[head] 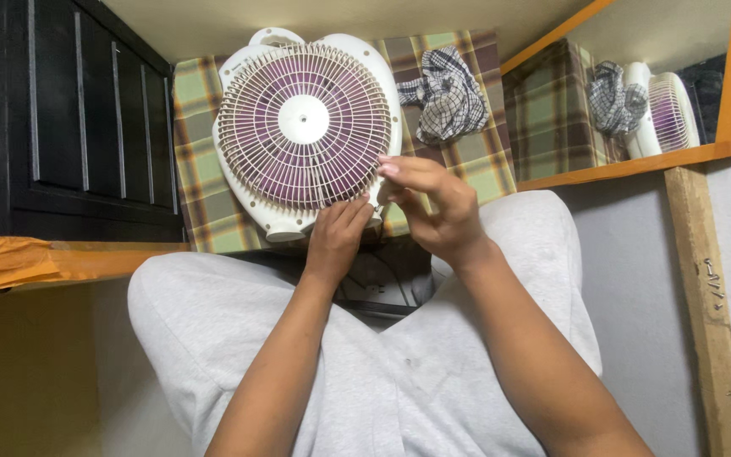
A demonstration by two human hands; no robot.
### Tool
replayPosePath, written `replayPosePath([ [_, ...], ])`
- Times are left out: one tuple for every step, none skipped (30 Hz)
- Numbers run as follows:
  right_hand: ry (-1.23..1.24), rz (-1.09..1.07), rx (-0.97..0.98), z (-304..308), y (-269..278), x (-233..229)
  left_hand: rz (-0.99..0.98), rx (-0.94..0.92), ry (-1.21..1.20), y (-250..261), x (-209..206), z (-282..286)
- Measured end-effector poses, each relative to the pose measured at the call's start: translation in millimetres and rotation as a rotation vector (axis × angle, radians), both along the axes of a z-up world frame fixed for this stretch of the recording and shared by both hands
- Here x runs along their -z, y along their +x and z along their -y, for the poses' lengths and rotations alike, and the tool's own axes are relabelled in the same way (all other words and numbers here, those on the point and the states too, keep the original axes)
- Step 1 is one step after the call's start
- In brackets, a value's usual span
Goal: The person assembles a small electric fan by placing the front grille over the purple fan blades and securing it with multiple screws using a screwdriver. The person is sitting on the floor during the task.
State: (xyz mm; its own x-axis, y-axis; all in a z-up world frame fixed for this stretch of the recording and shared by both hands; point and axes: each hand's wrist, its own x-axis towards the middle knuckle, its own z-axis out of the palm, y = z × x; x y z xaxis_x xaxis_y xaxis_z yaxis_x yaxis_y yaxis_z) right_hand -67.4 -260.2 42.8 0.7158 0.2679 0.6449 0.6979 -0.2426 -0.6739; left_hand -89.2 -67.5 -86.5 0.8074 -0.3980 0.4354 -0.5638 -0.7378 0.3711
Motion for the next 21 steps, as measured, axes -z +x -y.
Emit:
replayPosePath([
  [0.017, 0.009, 0.010, 0.5, 1.7, 0.7, 0.012, -0.009, 0.005, 0.7, 0.0, 0.3],
  [0.033, 0.014, 0.020, 1.0, 2.3, 1.8, 0.020, -0.018, 0.009, 0.0, 0.5, 1.2],
  [0.021, 0.034, 0.041, 0.7, 3.2, 3.0, 0.028, -0.027, 0.012, -0.5, 1.1, 1.5],
  [0.008, 0.054, 0.063, 0.8, 3.8, 3.6, 0.027, -0.024, 0.007, -0.8, 1.6, 1.6],
  [-0.005, 0.074, 0.085, 1.1, 3.2, 3.6, 0.025, -0.022, 0.002, -1.2, 1.9, 1.5],
  [0.008, 0.037, 0.050, 1.3, 2.3, 3.1, 0.027, -0.019, -0.002, -0.8, 2.2, 1.3],
  [0.021, -0.001, 0.015, 1.9, 1.0, 2.1, 0.033, -0.022, -0.003, -0.9, 2.3, 1.7],
  [0.035, -0.039, -0.021, 2.3, -0.2, 1.1, 0.040, -0.026, -0.004, -0.6, 2.5, 2.3],
  [0.001, 0.004, -0.007, 2.6, -1.7, 0.1, 0.046, -0.031, -0.004, -0.3, 2.6, 3.0],
  [-0.032, 0.047, 0.007, 2.2, -3.2, -0.4, 0.046, -0.034, -0.011, -0.1, 2.5, 3.3],
  [-0.065, 0.090, 0.022, 1.5, -4.3, -0.7, 0.045, -0.037, -0.017, -0.3, 2.3, 3.9],
  [-0.049, 0.060, 0.018, 0.4, -4.1, -0.6, 0.047, -0.041, -0.025, 0.3, 2.1, 5.0],
  [-0.033, 0.031, 0.014, -1.6, -3.0, 0.0, 0.052, -0.043, -0.023, 1.2, 1.8, 5.6],
  [-0.016, -0.001, 0.008, -2.9, -2.2, 0.5, 0.056, -0.046, -0.022, 0.8, 1.6, 5.6],
  [-0.013, 0.014, 0.042, -3.2, -0.8, 0.6, 0.060, -0.049, -0.020, 0.8, 1.5, 5.7],
  [-0.009, 0.028, 0.075, -4.3, 0.5, 0.7, 0.054, -0.044, -0.027, 0.2, 1.2, 5.1],
  [-0.004, 0.041, 0.107, -5.2, 1.3, 0.4, 0.048, -0.039, -0.034, -0.2, 0.8, 4.6],
  [0.005, 0.051, 0.103, -4.8, 0.5, -0.3, 0.042, -0.033, -0.042, -0.6, 0.6, 4.2],
  [0.015, 0.061, 0.099, -3.2, -1.4, -1.6, 0.038, -0.034, -0.044, -0.9, 0.4, 3.7],
  [0.023, 0.072, 0.096, -1.6, -2.7, -2.8, 0.035, -0.032, -0.048, -0.6, 0.2, 4.0],
  [0.031, 0.042, 0.061, -1.3, -3.1, -3.0, 0.032, -0.031, -0.052, -0.3, -0.1, 4.3],
])
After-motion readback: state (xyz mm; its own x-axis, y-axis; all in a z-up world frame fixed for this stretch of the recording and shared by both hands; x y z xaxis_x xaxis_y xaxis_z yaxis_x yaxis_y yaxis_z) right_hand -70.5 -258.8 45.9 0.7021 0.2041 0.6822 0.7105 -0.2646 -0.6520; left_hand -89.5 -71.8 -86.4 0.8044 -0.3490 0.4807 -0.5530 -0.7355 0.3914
